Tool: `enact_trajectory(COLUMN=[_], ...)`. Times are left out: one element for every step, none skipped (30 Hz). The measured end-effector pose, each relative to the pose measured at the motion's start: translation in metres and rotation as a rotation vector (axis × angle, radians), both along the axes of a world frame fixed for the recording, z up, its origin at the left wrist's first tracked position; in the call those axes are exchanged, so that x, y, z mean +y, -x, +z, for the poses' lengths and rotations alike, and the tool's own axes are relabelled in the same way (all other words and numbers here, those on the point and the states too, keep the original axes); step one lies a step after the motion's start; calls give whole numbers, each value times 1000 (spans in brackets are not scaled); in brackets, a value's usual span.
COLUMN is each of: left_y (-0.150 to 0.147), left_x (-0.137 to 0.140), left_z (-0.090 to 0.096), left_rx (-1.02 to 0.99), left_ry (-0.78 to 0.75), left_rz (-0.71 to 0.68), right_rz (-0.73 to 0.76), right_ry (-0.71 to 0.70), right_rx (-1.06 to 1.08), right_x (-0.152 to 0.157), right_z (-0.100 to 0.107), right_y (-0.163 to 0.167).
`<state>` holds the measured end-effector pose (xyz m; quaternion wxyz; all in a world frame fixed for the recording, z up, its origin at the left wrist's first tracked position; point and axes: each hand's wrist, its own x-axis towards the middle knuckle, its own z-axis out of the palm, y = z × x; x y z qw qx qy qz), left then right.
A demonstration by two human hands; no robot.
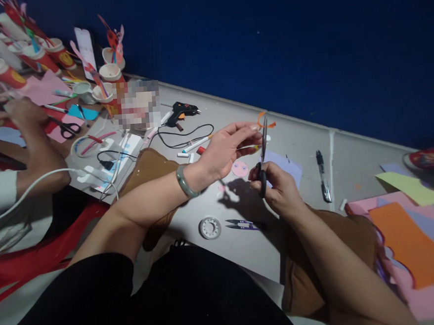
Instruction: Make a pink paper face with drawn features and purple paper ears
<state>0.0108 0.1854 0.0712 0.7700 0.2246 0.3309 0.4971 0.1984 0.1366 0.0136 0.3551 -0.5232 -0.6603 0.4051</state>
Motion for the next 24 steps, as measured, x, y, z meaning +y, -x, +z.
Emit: enact_trajectory(left_y=[0, -1, -1, -1, 0, 0, 0, 0, 0, 0, 0, 0, -1, -1, -1, -2, -2, -2, -2, -2, -2, -2, -2, -2], left_x=[0, -1, -1, -1, -1, 0, 0, 0, 0, 0, 0, 0, -1, -1, -1, -1, -1, -1, -1, -1, -1, -1, -1, -1], left_z=[0, 1, 0, 0, -1, -1, -2, -3, -4, -4, -4, -3, -3, -2, -2, -1, -1, -1, -1, -1, -2, -2, -3, -3], left_rx=[-1, 3, 12, 24, 39, 56, 71, 83, 92, 98, 103, 105, 107, 107, 107, 108, 110, 113, 117, 120, 121, 121, 119, 118], left_ry=[-6, -10, -12, -11, -9, -6, -6, -9, -16, -24, -31, -36, -39, -39, -38, -38, -37, -37, -36, -36, -36, -36, -35, -33], left_rz=[-4, -10, -16, -21, -27, -31, -35, -38, -39, -38, -34, -30, -26, -21, -19, -20, -22, -25, -29, -32, -34, -34, -33, -32], right_rz=[-7, -14, -21, -26, -29, -29, -28, -25, -20, -16, -10, -5, 3, 11, 17, 21, 24, 24, 22, 19, 16, 14, 12, 10], right_ry=[3, 6, 9, 13, 18, 25, 33, 42, 52, 60, 65, 67, 67, 66, 65, 63, 64, 64, 63, 64, 64, 65, 69, 74], right_rx=[4, 6, 5, 3, 0, -2, -1, 6, 16, 30, 43, 52, 54, 49, 41, 32, 26, 23, 22, 22, 20, 19, 18, 18], right_x=[0, 0, 0, 0, 0, 0, -1, -2, -2, -3, -3, -3, -4, -4, -3, -3, -3, -3, -3, -3, -3, -3, -3, -3], right_z=[0, 0, 1, 1, 1, 2, 3, 4, 5, 6, 6, 7, 8, 8, 9, 9, 9, 9, 9, 10, 10, 10, 9, 9], right_y=[0, 0, 0, 0, 0, -1, -2, -2, -3, -4, -4, -4, -4, -4, -4, -3, -3, -2, -2, -2, -2, -1, -1, -1])
